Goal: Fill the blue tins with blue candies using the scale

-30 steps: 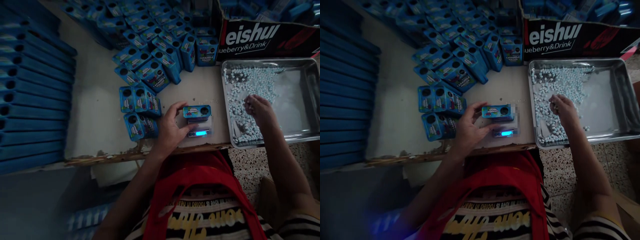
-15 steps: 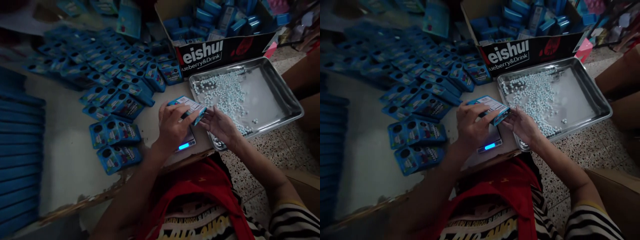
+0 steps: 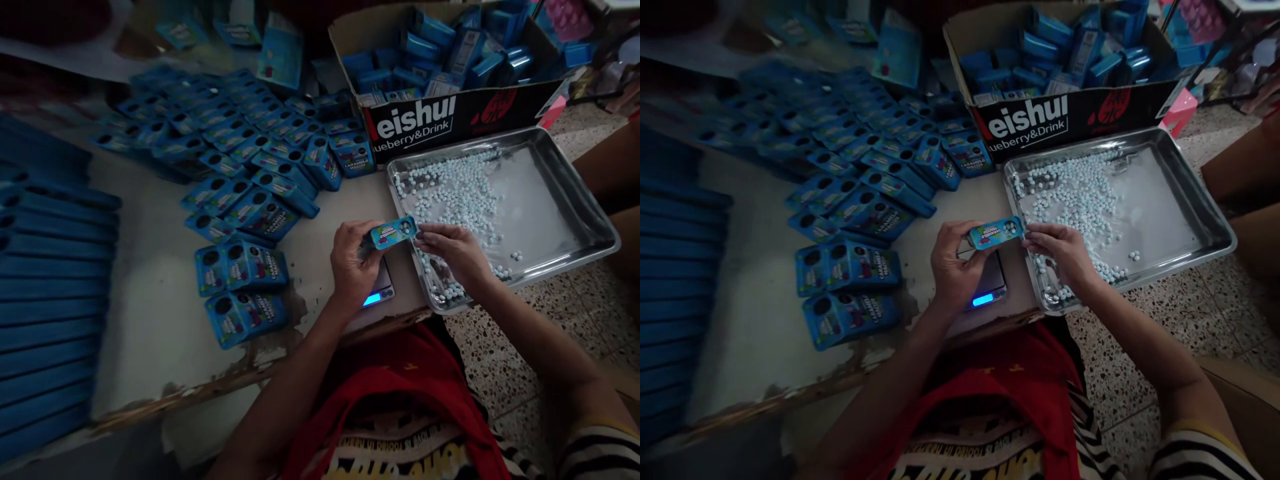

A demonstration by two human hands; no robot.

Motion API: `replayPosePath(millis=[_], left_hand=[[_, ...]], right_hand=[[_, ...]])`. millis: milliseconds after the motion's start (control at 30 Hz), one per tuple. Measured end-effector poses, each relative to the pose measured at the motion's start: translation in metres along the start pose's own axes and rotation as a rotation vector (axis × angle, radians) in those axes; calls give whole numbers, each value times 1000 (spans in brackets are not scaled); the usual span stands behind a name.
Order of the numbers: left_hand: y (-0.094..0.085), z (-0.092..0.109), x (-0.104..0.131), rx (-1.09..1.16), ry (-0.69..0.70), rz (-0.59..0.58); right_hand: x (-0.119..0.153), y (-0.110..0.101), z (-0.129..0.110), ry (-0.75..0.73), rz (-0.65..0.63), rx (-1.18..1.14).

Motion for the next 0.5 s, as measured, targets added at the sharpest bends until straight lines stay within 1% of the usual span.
replayPosePath(millis=[67,100,133,167,233,300,333,367,433,500], left_hand=[[-3,-4,2,72,-69,-6],[-5,-5,3,116,-97,-15],[-7,-7,4,159,-122,-30],[-9,-8,5,195,-145,-48],[-11,-11,7,242,-191,-84],[-12,-15,9,280,-252,-109],[-11,-17,10,307,-286,-119],[-11,-18,11,339,-321,-126],[-14,-19,15,402,-390,-132],[-28,-19,18,449,-446,-115]], right_hand=[[4,7,-20,-196,11,187],[6,15,-31,-302,-7,301],[9,24,-41,-396,-51,425],[12,36,-49,-468,-122,558],[15,61,-56,-540,-303,816],[16,80,-55,-531,-463,1015],[16,87,-54,-521,-509,1084],[16,92,-54,-517,-525,1129],[15,93,-60,-543,-490,1154],[14,80,-70,-624,-388,1145]])
Point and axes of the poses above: each hand's wrist, its own x-axis away from the middle knuckle, its own y-axis out of the palm, z = x × y, the point moved 5 cm from there along -x, towards the middle knuckle, and after that the axes turned 14 degrees about -x, right-handed, at the moved point
